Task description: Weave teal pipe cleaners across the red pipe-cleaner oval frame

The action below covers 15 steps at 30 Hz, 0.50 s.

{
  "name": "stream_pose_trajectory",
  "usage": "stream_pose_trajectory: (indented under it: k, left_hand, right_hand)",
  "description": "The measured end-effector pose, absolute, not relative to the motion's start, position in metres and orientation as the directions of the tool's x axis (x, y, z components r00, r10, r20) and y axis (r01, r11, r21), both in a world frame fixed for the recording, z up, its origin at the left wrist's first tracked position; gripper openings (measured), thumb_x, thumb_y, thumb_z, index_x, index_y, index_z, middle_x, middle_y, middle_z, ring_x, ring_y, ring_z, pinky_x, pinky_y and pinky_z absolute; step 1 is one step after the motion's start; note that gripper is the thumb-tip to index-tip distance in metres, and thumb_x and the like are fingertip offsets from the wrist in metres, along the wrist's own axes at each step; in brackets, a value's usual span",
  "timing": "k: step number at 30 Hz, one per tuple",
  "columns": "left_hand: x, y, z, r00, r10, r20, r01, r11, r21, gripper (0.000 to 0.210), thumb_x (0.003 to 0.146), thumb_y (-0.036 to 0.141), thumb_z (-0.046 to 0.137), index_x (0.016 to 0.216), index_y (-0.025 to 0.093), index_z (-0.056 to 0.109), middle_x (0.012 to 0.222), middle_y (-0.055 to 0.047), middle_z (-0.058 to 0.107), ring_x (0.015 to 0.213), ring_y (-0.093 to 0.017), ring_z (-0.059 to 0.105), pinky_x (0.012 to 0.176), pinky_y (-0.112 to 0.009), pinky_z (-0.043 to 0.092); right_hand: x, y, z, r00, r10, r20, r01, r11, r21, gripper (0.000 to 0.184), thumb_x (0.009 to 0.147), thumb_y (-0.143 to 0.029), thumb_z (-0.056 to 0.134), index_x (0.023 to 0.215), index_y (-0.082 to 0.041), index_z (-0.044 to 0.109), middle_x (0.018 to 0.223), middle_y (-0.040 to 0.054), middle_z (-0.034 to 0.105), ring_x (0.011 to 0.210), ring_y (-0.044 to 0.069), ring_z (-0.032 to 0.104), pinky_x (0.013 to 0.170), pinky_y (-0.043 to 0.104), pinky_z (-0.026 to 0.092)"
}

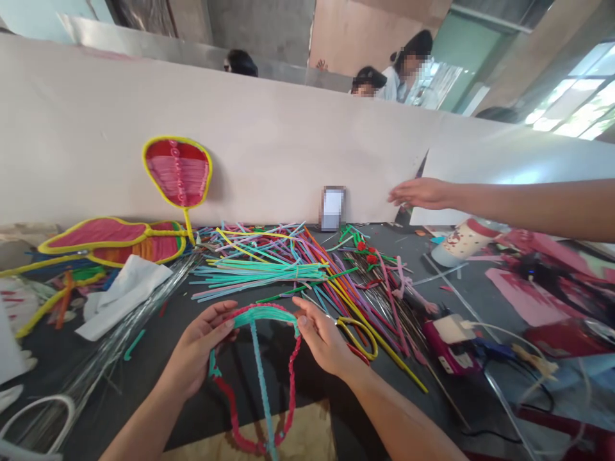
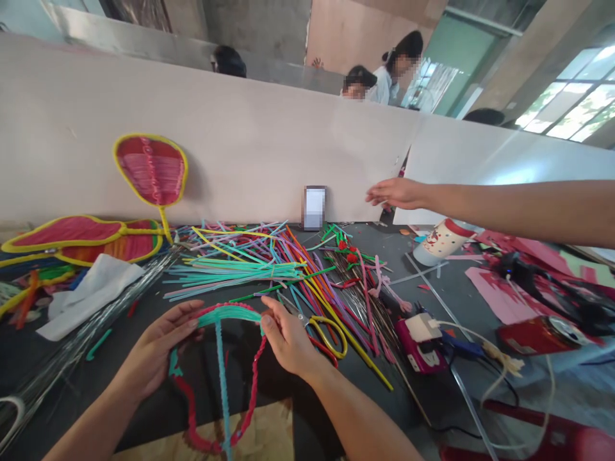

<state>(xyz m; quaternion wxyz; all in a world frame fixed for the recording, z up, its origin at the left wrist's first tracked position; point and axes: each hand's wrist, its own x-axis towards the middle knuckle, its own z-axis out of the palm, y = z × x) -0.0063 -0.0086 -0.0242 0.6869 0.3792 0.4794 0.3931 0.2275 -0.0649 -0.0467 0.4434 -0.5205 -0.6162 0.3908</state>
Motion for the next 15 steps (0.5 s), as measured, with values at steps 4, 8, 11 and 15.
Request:
stream_pose_trajectory:
  k: [4, 8, 11, 15]
  left_hand:
    - [-0.0027, -0.0088, -0.0267, 0.257, 0.876, -0.407, -0.186, 0.458, 0.869, 0.045, 0.064, 0.028, 0.077, 0.104, 0.021, 0.058, 0.081, 0.000, 0.067, 0.067, -0.010, 0.062, 0.064, -0.016, 0.050]
    - [-0.0003, -0.0074, -0.0289, 0.255, 0.863, -0.436, -0.161, 0.483, 0.861, 0.043, 0.065, 0.028, 0.076, 0.104, 0.021, 0.058, 0.081, 0.001, 0.067, 0.068, -0.009, 0.062, 0.064, -0.015, 0.049]
    - [-0.0012, -0.0067, -0.0306, 0.265, 0.857, -0.441, -0.154, 0.489, 0.858, 0.043, 0.067, 0.028, 0.075, 0.106, 0.021, 0.057, 0.085, 0.000, 0.067, 0.069, -0.010, 0.062, 0.065, -0.016, 0.049]
    - [-0.0028, -0.0073, -0.0315, 0.276, 0.850, -0.449, -0.149, 0.499, 0.853, 0.042, 0.069, 0.028, 0.073, 0.107, 0.021, 0.057, 0.089, -0.002, 0.067, 0.071, -0.010, 0.062, 0.066, -0.017, 0.050]
  right_hand:
    - [0.2259, -0.0677, -0.0486, -0.116, 0.990, 0.081, 0.258, 0.108, -0.960, 0.043, 0.093, -0.038, 0.039, 0.133, -0.021, 0.039, 0.095, 0.0051, 0.064, 0.074, 0.013, 0.058, 0.069, 0.027, 0.047]
    - [0.2255, -0.0685, -0.0479, -0.154, 0.986, 0.059, 0.306, 0.104, -0.946, 0.041, 0.094, -0.037, 0.038, 0.131, -0.020, 0.042, 0.090, 0.0040, 0.065, 0.072, 0.012, 0.058, 0.069, 0.026, 0.046]
    - [0.2256, -0.0688, -0.0453, -0.172, 0.983, 0.061, 0.327, 0.115, -0.938, 0.040, 0.094, -0.036, 0.036, 0.130, -0.020, 0.043, 0.090, 0.0036, 0.065, 0.072, 0.012, 0.058, 0.069, 0.025, 0.046]
    - [0.2258, -0.0699, -0.0405, -0.192, 0.979, 0.062, 0.356, 0.128, -0.926, 0.039, 0.094, -0.034, 0.037, 0.129, -0.020, 0.043, 0.090, 0.0034, 0.066, 0.075, 0.013, 0.059, 0.071, 0.025, 0.046]
